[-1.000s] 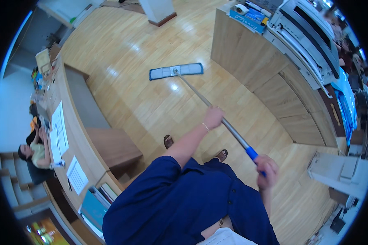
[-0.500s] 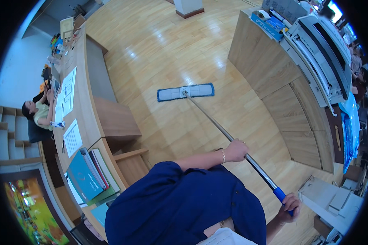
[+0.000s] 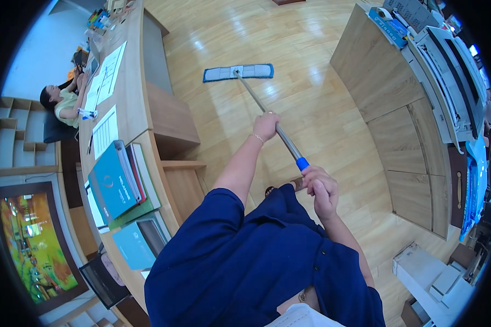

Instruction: The person cleans an office by mopping the wooden floor with a flat mop and wiping a wooden pillar with a cloth.

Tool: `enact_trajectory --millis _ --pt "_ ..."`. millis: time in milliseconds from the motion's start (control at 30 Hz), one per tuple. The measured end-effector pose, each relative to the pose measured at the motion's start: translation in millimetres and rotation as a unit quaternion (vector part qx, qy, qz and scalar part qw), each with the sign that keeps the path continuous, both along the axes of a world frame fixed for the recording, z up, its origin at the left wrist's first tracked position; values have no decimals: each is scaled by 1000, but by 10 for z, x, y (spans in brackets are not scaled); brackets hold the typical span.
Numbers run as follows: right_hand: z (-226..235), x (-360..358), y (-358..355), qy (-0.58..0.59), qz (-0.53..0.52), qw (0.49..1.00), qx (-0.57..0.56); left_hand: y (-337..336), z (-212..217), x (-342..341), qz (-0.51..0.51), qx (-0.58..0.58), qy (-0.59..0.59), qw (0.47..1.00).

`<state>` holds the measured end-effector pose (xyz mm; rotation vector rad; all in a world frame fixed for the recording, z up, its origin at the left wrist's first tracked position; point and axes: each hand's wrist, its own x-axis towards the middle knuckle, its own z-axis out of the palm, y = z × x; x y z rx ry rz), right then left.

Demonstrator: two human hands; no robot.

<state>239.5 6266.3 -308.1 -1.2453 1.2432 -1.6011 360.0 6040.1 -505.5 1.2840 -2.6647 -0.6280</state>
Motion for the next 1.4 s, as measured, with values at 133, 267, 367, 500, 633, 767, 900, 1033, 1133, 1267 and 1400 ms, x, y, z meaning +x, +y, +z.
enact_trajectory --millis 133,267,367,500,633,767,900,1033,1133,1267,1400 --pt "102 178 139 31 28 999 0 146 206 195 20 11 -5 1000" --pt "225 233 377 37 45 998 -2 548 307 293 70 8 11 997" --pt "342 268 536 41 64 997 4 790 339 399 96 13 41 994" --pt "433 266 852 56 90 994 0 1196 370 410 133 17 79 988" --pt "434 140 1301 78 123 989 4 1692 291 321 176 20 124 976" --pt "457 -15 1698 103 161 982 1 2144 164 229 192 39 161 967" --pt "391 -105 2066 116 224 968 -8 2961 21 42 377 -87 314 867" --pt "110 -230 2315 182 242 952 -38 4086 522 -274 397 399 678 473" --pt "132 -80 2550 276 237 929 -67 4701 909 -161 162 590 772 174" --pt "93 55 2922 403 256 875 -81 4954 1014 97 296 545 758 201" --pt "-306 114 3190 297 407 862 51 5414 743 490 358 506 740 261"
